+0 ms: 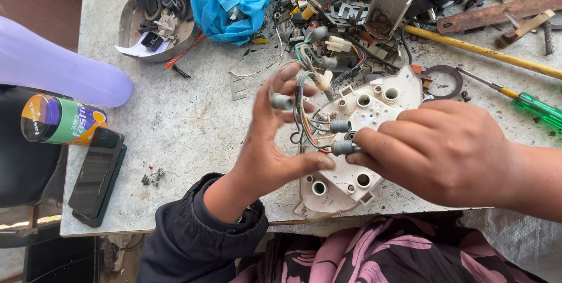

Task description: The person assembles a dashboard component by inserting several wiring connectors and small components into the plastic housing, then uses a screwdriver to secure a screw into the assembly.

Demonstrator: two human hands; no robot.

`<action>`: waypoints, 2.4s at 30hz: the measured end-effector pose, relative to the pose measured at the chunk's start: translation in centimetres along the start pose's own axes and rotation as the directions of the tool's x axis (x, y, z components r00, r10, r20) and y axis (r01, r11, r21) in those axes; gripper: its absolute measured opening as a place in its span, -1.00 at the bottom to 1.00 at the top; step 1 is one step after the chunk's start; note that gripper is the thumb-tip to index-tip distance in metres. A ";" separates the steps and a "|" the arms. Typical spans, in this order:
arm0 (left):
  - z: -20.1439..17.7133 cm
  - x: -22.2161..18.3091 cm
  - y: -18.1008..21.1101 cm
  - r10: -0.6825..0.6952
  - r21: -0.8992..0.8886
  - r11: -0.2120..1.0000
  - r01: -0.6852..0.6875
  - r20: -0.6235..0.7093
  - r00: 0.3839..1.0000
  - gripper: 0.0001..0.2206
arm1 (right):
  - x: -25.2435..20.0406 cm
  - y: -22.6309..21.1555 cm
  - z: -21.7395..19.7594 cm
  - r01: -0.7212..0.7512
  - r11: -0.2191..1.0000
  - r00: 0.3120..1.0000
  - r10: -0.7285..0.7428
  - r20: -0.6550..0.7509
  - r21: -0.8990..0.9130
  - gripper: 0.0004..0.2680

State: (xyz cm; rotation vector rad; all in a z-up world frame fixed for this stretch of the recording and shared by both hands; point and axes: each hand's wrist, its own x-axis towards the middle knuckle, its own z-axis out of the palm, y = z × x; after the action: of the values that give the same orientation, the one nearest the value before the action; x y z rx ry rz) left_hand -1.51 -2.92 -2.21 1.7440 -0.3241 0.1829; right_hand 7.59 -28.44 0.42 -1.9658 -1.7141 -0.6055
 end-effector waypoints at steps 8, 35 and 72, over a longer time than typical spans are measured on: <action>-0.6 -0.2 2.4 0.408 0.701 0.623 -0.348 0.088 0.909 -0.43 | 0.3 -0.2 0.3 -0.100 0.985 0.995 0.098 0.020 0.137 -0.80; -1.6 0.1 1.4 0.088 0.124 0.984 -0.126 0.271 0.959 -0.72 | -2.6 2.2 3.4 -0.512 -0.490 0.687 0.259 0.679 0.706 -0.77; 0.2 -0.1 2.6 0.399 0.668 0.550 -0.501 0.317 0.861 -0.69 | 1.1 -0.2 1.9 -0.531 0.682 0.832 0.305 0.464 0.504 -0.80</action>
State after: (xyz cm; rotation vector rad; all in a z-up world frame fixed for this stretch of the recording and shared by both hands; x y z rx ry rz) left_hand -2.44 -3.58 0.11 2.4572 -0.9063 0.6609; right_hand 7.56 -26.41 -0.49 -1.9176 -1.2927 0.4639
